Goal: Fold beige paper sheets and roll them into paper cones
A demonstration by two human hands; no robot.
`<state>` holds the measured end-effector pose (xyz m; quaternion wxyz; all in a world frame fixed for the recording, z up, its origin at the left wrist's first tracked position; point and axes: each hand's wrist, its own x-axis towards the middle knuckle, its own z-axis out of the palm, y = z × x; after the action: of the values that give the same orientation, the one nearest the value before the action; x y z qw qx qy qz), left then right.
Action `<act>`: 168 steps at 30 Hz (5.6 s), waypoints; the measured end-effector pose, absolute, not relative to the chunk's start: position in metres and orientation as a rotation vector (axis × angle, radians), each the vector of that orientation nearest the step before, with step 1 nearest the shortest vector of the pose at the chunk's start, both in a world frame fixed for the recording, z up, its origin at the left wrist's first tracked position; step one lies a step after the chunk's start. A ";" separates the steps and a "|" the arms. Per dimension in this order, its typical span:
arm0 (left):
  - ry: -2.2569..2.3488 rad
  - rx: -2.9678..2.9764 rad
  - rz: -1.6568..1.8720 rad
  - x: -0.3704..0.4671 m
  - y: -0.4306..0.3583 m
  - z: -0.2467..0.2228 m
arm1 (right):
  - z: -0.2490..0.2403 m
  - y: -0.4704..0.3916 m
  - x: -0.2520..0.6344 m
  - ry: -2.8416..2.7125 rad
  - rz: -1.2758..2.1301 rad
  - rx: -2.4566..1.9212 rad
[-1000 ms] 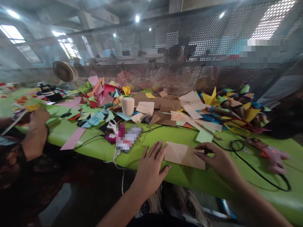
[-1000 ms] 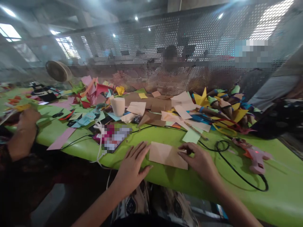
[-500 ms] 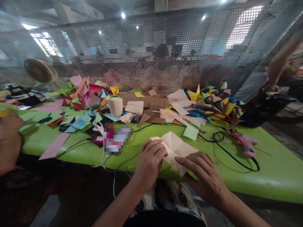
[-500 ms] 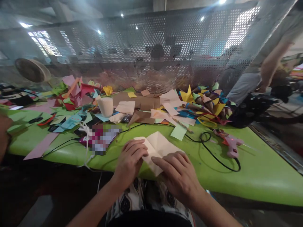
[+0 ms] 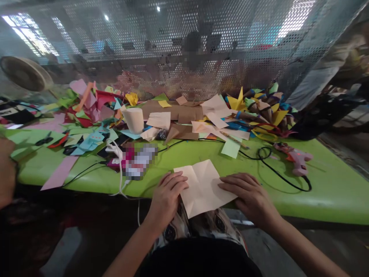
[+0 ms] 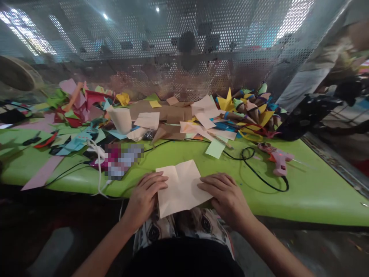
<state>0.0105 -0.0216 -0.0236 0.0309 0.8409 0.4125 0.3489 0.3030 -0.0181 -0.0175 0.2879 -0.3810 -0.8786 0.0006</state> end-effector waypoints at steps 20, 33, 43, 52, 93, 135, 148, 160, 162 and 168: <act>1.388 2.546 0.931 0.017 -0.036 -0.007 | 0.000 -0.024 0.284 -2.330 0.065 -0.969; 1.471 2.414 0.799 0.006 -0.032 -0.004 | -0.004 -0.006 0.290 -2.270 0.372 -1.102; 1.831 2.259 0.785 0.018 -0.012 -0.008 | -0.010 0.005 0.281 -2.066 0.485 -1.493; 1.577 2.646 0.912 0.037 -0.017 -0.007 | -0.007 0.004 0.273 -2.138 0.331 -1.438; 1.278 2.914 0.909 0.033 -0.045 -0.039 | -0.043 -0.065 0.315 -2.236 -0.330 -1.040; 1.203 1.710 1.180 0.084 0.144 -0.005 | 0.023 0.133 0.287 -1.289 0.945 -1.163; 1.336 2.041 1.154 0.089 0.139 -0.009 | 0.021 0.120 0.266 -1.178 1.260 -1.103; 1.351 2.165 1.203 0.098 0.129 -0.004 | 0.018 0.119 0.264 -1.132 1.265 -1.111; 1.362 2.168 1.207 0.097 0.129 -0.004 | 0.018 0.118 0.263 -1.140 1.277 -1.105; 1.407 2.144 1.245 0.097 0.129 -0.004 | 0.020 0.117 0.260 -1.135 1.296 -1.076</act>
<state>0.0973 0.1289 -0.0044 0.1449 0.7443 0.4882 0.4321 0.2604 0.1170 0.0201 0.5271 -0.4503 -0.4749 0.5420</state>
